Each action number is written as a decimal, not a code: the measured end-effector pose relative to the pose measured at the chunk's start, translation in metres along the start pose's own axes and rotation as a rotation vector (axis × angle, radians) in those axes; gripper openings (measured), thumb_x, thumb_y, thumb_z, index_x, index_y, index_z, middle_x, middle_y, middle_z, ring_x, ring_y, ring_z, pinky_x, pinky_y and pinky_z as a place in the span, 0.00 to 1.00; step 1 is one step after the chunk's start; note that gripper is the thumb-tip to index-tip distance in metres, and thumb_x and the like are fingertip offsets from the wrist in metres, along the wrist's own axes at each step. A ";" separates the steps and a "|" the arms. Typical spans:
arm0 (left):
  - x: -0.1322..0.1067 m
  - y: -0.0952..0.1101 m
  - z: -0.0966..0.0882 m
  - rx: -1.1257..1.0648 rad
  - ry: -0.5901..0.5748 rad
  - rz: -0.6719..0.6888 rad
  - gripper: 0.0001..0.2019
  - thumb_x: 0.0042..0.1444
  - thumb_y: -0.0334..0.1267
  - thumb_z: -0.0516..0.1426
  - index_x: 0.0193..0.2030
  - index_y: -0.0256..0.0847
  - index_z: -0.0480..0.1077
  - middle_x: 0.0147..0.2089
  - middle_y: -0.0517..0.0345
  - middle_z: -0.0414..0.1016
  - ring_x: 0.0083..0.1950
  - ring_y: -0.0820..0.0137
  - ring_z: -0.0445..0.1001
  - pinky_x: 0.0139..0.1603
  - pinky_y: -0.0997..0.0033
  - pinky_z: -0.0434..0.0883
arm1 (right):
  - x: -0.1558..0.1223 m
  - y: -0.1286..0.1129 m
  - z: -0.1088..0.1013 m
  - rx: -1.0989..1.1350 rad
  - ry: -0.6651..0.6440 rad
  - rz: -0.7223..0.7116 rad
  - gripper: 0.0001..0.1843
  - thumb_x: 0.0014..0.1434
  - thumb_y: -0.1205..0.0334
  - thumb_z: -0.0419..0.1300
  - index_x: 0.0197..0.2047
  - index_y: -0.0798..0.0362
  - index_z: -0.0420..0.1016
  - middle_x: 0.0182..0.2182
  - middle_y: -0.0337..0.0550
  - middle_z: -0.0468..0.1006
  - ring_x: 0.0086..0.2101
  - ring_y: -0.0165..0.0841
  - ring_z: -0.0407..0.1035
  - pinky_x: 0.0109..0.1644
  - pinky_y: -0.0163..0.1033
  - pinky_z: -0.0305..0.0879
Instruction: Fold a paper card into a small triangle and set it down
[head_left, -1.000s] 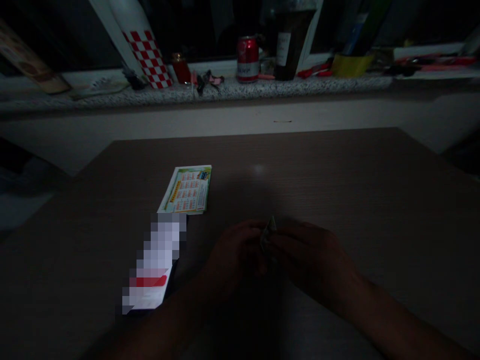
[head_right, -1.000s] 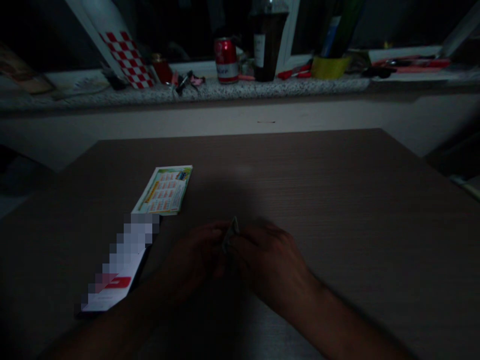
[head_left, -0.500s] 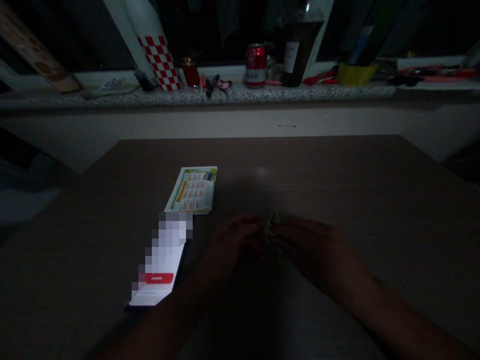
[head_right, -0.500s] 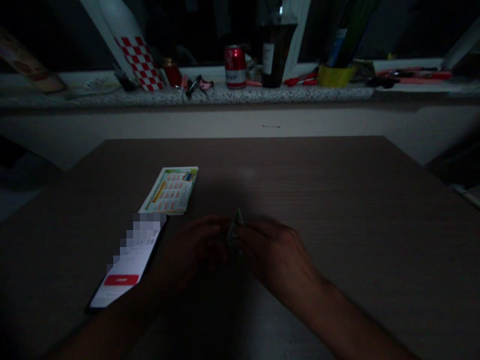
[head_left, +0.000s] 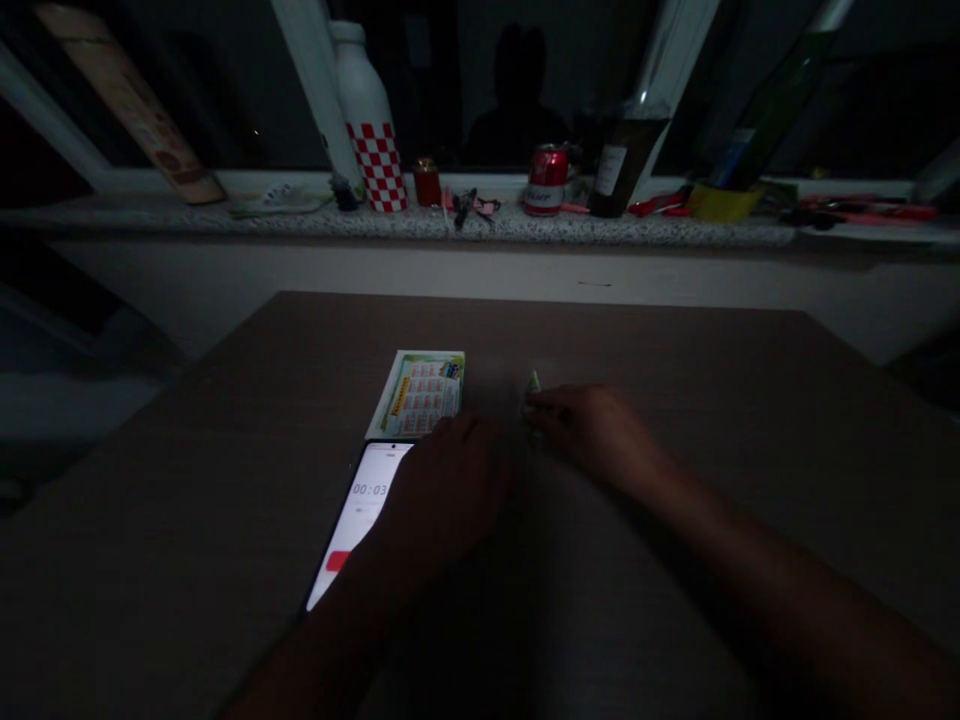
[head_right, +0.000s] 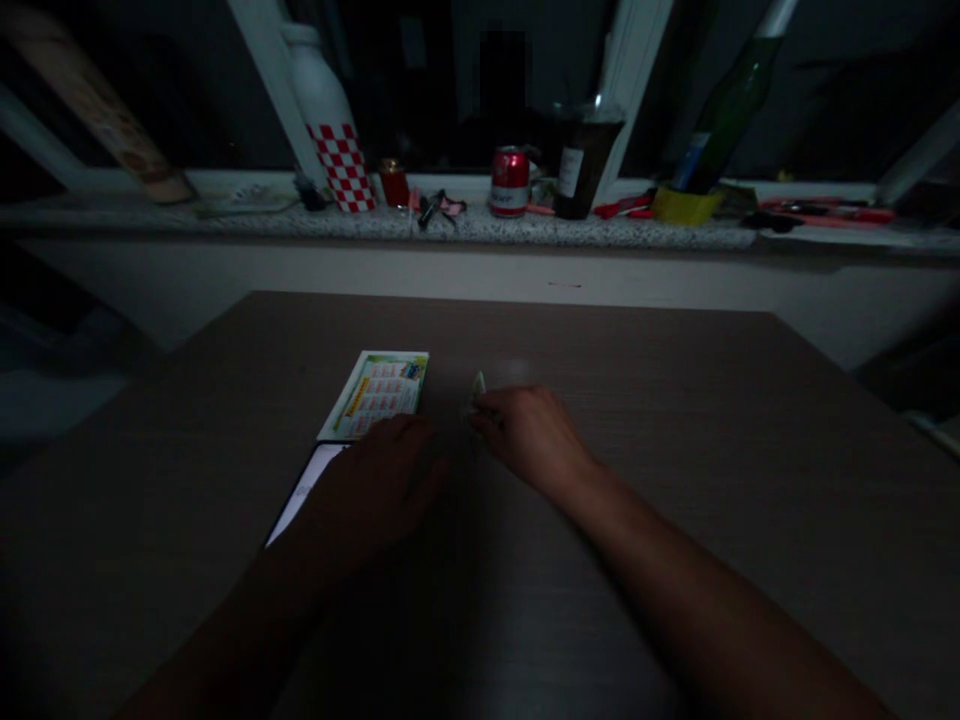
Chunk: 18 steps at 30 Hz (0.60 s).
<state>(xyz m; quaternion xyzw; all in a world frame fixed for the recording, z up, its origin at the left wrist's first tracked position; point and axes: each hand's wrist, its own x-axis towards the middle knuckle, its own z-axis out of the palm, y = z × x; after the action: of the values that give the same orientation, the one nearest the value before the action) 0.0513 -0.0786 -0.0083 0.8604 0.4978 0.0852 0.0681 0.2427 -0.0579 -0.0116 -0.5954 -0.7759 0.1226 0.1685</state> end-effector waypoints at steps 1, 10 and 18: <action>-0.001 -0.004 -0.004 0.058 0.010 -0.030 0.12 0.63 0.39 0.50 0.46 0.36 0.69 0.49 0.42 0.72 0.50 0.55 0.71 0.48 0.58 0.68 | 0.012 -0.003 0.003 -0.011 -0.013 0.004 0.11 0.63 0.59 0.55 0.39 0.52 0.80 0.33 0.44 0.82 0.32 0.35 0.76 0.34 0.35 0.62; -0.010 -0.037 -0.028 0.156 0.156 -0.202 0.12 0.61 0.41 0.52 0.46 0.35 0.69 0.48 0.43 0.73 0.50 0.55 0.71 0.49 0.58 0.69 | 0.082 -0.023 0.039 -0.111 -0.228 0.061 0.14 0.65 0.58 0.57 0.51 0.54 0.71 0.48 0.47 0.74 0.44 0.37 0.72 0.47 0.46 0.71; -0.014 -0.050 -0.033 0.107 0.204 -0.218 0.12 0.62 0.42 0.52 0.44 0.35 0.69 0.46 0.44 0.73 0.48 0.55 0.72 0.47 0.58 0.69 | 0.084 -0.029 0.038 -0.187 -0.235 0.048 0.14 0.65 0.58 0.57 0.51 0.54 0.72 0.48 0.48 0.75 0.44 0.37 0.72 0.47 0.45 0.71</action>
<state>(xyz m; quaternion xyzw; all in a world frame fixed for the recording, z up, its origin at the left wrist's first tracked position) -0.0053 -0.0650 0.0124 0.7905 0.5964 0.1376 -0.0198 0.1821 0.0160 -0.0257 -0.6084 -0.7839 0.1226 0.0173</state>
